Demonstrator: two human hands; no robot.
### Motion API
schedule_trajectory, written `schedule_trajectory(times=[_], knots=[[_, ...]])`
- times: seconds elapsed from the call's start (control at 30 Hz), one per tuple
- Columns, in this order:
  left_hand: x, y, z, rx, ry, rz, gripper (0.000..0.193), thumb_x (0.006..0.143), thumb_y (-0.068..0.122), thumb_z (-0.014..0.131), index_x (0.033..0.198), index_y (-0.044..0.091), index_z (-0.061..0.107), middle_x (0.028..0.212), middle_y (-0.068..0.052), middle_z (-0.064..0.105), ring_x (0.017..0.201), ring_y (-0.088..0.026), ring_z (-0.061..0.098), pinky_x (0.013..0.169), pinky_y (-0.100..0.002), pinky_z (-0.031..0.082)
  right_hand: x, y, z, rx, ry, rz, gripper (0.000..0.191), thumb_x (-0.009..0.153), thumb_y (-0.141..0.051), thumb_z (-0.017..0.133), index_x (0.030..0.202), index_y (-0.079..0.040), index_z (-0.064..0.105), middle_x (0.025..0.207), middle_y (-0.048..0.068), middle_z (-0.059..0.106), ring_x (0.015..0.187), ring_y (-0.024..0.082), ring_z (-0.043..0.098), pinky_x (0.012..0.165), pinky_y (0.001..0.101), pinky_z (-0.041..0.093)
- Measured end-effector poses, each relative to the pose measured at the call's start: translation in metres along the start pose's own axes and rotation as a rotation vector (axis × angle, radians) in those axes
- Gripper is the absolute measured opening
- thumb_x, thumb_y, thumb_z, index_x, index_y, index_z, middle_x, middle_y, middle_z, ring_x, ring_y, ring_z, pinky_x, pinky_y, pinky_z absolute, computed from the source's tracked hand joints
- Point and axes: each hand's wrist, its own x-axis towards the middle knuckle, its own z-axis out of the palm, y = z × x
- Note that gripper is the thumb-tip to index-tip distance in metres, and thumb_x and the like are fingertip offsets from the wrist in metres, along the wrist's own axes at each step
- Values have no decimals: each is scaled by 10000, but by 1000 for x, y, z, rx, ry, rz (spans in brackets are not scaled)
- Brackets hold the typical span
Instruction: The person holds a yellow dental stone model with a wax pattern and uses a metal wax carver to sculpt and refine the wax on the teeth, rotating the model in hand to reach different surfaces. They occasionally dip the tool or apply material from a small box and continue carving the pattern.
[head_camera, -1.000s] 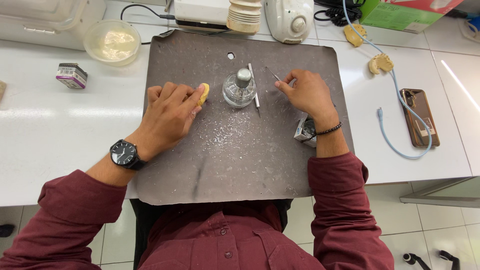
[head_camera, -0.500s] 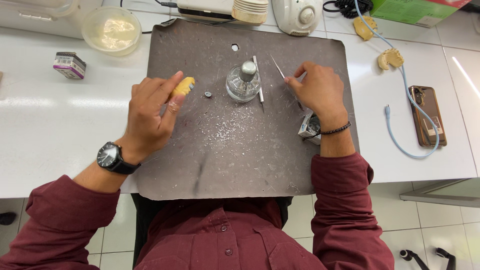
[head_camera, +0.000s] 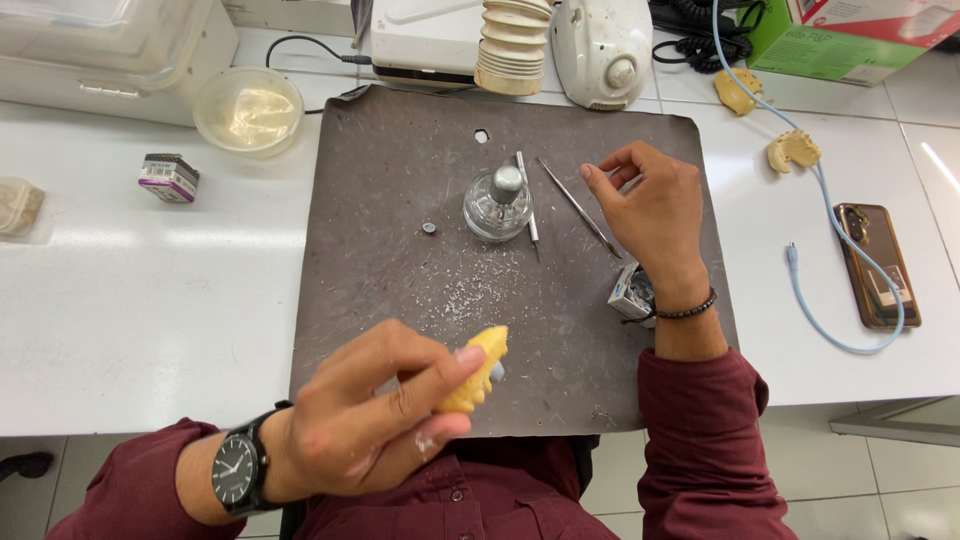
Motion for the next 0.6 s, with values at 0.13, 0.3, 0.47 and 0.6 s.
schedule_trajectory(times=[0.13,0.3,0.47,0.6], knots=[[-7,7,2,-32,-12,34,445,1009,181,748,1381,-16,604,1077,-83,675,804,-149,630,688,-286,519,-6,-11,-6,16,29,-26,196,928,-194,867,887,-46,746,740,38,728,581,101,661,505,227,477],[6,-32,-1,172,74,-67,367,1047,160,680,1376,7,625,1033,-81,685,813,-139,629,674,-273,520,-16,-33,-16,210,157,-122,162,1007,-101,849,930,-24,728,811,57,730,682,100,692,609,220,527],[12,-125,-12,190,231,-456,256,1114,135,609,1299,-6,715,837,-39,593,693,-121,514,622,-280,418,-37,-83,8,384,-192,-351,105,920,-75,815,982,-31,743,917,81,762,695,146,726,608,272,590],[-5,-158,-5,51,327,-567,255,1113,163,600,1268,-2,718,863,-15,612,717,-71,558,636,-246,448,-46,-108,60,150,-360,-519,392,864,-27,691,1250,0,634,1239,206,693,986,348,701,792,404,590]])
